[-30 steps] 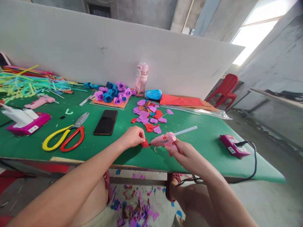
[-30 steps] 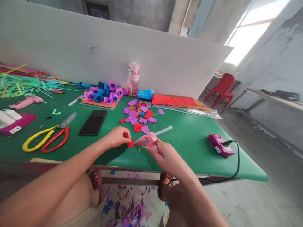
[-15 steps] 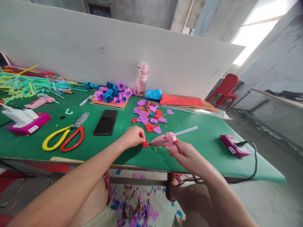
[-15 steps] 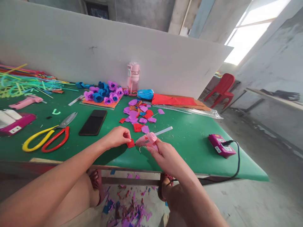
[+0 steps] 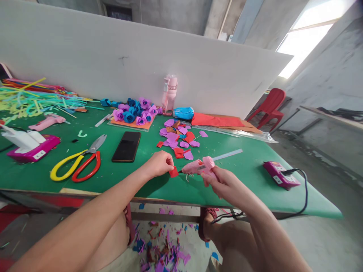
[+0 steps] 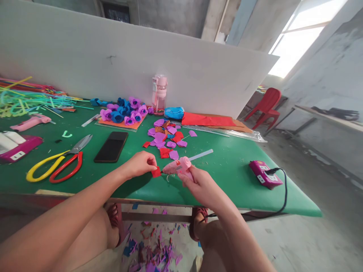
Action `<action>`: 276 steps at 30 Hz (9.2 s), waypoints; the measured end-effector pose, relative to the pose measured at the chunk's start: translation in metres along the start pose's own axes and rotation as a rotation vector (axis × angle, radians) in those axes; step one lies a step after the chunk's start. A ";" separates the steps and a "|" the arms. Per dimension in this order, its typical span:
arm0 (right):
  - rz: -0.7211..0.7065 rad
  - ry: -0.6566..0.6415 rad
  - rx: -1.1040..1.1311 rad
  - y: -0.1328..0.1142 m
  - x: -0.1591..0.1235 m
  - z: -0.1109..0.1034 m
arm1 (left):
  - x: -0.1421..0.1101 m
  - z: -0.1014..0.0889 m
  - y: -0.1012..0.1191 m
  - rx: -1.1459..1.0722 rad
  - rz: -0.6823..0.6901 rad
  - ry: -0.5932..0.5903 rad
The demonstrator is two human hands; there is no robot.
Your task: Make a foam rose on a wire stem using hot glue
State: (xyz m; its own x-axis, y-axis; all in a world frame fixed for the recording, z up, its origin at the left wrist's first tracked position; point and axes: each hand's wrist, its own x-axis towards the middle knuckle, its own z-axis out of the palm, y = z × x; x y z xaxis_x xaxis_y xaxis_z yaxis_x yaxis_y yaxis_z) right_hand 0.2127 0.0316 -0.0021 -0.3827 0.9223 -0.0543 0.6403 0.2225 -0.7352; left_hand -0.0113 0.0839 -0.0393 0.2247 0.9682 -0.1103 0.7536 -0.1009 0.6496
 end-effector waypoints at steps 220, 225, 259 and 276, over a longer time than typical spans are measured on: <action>0.025 -0.033 1.238 -0.020 0.036 0.058 | -0.023 0.002 0.028 -1.360 -0.006 -0.107; 0.033 -0.039 1.251 -0.023 0.035 0.057 | -0.023 0.003 0.028 -1.366 0.018 -0.143; 0.029 0.010 1.189 -0.017 0.038 0.065 | -0.022 -0.003 0.026 -1.293 0.008 -0.076; -0.005 0.168 1.001 -0.017 0.036 0.045 | -0.032 -0.008 0.033 -1.167 0.093 -0.084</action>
State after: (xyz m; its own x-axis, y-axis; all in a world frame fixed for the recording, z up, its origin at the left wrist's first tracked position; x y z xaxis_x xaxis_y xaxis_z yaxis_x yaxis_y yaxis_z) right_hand 0.1579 0.0466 -0.0220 -0.2356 0.9718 -0.0109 -0.2429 -0.0697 -0.9675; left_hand 0.0011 0.0517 -0.0081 0.3222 0.9455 -0.0469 -0.2816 0.1430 0.9488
